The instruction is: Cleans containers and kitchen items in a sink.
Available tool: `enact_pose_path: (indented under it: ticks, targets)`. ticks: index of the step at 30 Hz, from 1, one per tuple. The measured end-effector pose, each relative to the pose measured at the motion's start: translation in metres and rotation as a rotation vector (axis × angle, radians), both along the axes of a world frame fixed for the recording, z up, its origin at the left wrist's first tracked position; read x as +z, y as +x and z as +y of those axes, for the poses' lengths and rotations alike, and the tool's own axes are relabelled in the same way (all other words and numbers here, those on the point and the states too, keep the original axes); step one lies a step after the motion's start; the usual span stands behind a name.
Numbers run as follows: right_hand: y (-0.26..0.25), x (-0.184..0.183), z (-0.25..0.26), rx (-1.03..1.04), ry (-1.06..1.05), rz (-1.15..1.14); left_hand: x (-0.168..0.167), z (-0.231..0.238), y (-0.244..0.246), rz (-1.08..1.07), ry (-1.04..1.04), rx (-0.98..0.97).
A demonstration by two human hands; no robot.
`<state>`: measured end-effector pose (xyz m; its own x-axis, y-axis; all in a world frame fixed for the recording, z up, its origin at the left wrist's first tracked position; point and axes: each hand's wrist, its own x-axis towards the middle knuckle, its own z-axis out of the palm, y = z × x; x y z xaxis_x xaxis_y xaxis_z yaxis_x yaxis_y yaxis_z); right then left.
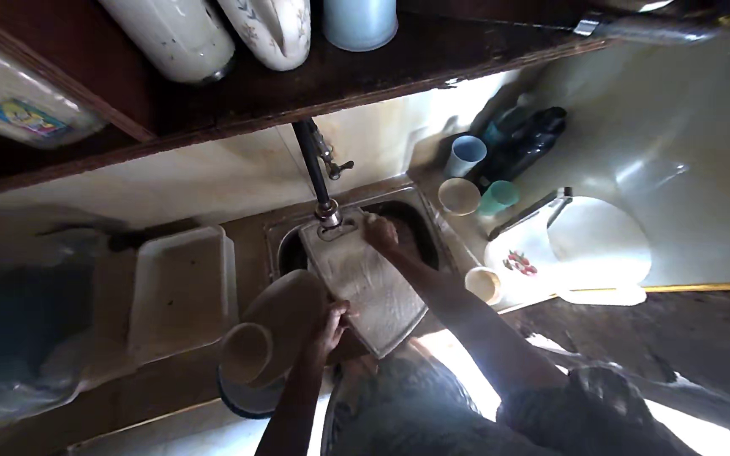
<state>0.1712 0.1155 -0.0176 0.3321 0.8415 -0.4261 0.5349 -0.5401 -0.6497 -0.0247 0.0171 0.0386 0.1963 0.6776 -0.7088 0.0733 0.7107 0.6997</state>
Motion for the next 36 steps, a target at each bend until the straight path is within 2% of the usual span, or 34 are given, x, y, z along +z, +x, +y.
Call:
enact_pose_path:
  ticks: [2,4,7,9,11,13,14,15,18,20,22,24,26,27,29,32,34,36]
  targets:
    - [-0.017,-0.007,0.002,0.101,0.245,-0.035,0.005,0.001,0.002,-0.035,0.002,0.032]
    - [-0.053,0.015,-0.003,0.224,0.403,0.047,0.010,0.005,0.006,-0.060,-0.005,0.030]
    - [-0.082,0.021,0.002,0.528,0.387,0.048,0.009,0.003,0.007,-0.056,0.009,0.023]
    - [-0.062,0.006,0.019,0.384,0.351,0.044,0.004,-0.005,0.005,-0.042,0.021,0.039]
    - [-0.036,0.000,0.036,0.255,0.128,-0.022,0.000,-0.012,0.002,-0.014,0.023,0.012]
    - [-0.042,0.007,0.031,0.137,0.050,0.021,-0.001,-0.014,-0.001,0.012,0.022,-0.014]
    - [-0.055,0.012,0.020,0.124,0.103,0.048,-0.002,-0.011,0.000,0.016,0.023,-0.006]
    - [-0.071,0.021,0.005,0.187,0.169,0.057,-0.004,-0.007,0.000,0.016,0.026,0.020]
    - [-0.096,0.032,-0.047,0.644,0.369,0.073,-0.011,0.003,-0.008,0.005,0.027,0.139]
    - [-0.082,0.024,-0.062,0.738,0.410,0.123,-0.008,0.005,-0.016,-0.006,0.039,0.208]
    - [-0.053,0.001,-0.053,0.612,0.309,0.076,-0.004,0.001,-0.017,-0.028,0.032,0.253]
    - [-0.029,-0.023,-0.030,0.350,0.219,0.001,-0.001,-0.004,-0.015,-0.050,0.023,0.235]
    - [-0.030,-0.021,-0.020,0.205,0.179,-0.041,0.000,-0.007,-0.011,-0.065,0.031,0.196]
    - [-0.040,-0.015,-0.021,0.212,0.229,-0.066,0.001,-0.005,-0.010,-0.056,0.043,0.188]
    - [-0.061,0.006,-0.043,0.394,0.282,-0.049,0.000,-0.001,-0.011,-0.026,0.036,0.196]
    - [-0.061,0.008,-0.064,0.596,0.306,0.026,-0.002,0.002,-0.017,-0.013,0.038,0.212]
    - [-0.040,-0.007,-0.058,0.520,0.271,-0.001,0.000,-0.005,-0.023,-0.010,0.051,0.189]
    - [-0.017,-0.020,-0.045,0.358,0.130,0.003,0.003,-0.010,-0.032,-0.037,0.074,0.146]
